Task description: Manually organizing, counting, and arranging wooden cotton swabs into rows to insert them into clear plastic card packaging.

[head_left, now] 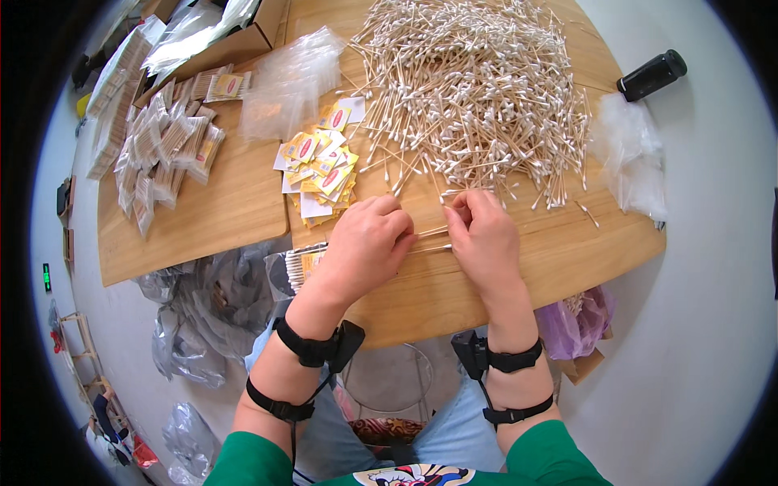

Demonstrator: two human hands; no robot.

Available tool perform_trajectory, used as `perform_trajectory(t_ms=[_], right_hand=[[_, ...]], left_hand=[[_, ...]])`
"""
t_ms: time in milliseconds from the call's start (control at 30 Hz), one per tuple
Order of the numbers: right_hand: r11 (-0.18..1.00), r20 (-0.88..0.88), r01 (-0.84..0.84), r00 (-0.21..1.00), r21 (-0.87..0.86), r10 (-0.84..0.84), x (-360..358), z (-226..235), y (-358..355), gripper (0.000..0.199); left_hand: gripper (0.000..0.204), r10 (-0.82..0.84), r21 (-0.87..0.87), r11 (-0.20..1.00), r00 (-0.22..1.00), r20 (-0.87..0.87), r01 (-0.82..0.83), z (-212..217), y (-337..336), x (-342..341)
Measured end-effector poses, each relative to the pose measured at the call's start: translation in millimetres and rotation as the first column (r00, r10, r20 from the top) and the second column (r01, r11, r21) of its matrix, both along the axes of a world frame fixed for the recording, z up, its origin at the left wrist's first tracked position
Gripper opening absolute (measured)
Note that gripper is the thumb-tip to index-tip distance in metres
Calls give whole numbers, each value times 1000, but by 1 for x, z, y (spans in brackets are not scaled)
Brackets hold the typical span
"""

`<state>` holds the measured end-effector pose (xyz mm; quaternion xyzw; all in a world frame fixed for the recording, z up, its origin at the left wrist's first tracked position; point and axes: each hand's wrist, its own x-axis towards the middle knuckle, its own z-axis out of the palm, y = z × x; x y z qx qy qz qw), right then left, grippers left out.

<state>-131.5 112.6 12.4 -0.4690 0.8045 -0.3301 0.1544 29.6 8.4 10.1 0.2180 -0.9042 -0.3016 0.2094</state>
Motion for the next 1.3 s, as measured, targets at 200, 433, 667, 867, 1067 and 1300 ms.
perform_trajectory(t_ms=[200,433,667,867,1067,1300], right_hand=[[1000,-136,6,991,-2,-6,7,-2,-10,12],[1000,-108,-20,994,21,22,-6,-2,4,9],[997,-43,-28,999,-68,25,-9,1,12,11],[986,-101,-130,988,-107,119,-6,-4,7,9],[972,-18,-206,978,-110,205,-10,3,13,7],[947,-71,-299,954,-116,293,-9,4,15,5]], left_hand=[[10,-77,45,996,996,54,75,0,-6,6],[7,39,84,996,999,-28,-36,-4,-2,4],[20,44,168,985,999,19,-46,7,-3,11],[21,-19,35,999,994,108,15,5,0,18],[19,-34,55,998,998,59,31,0,-4,20],[16,78,178,981,997,-14,-75,-1,-4,21]])
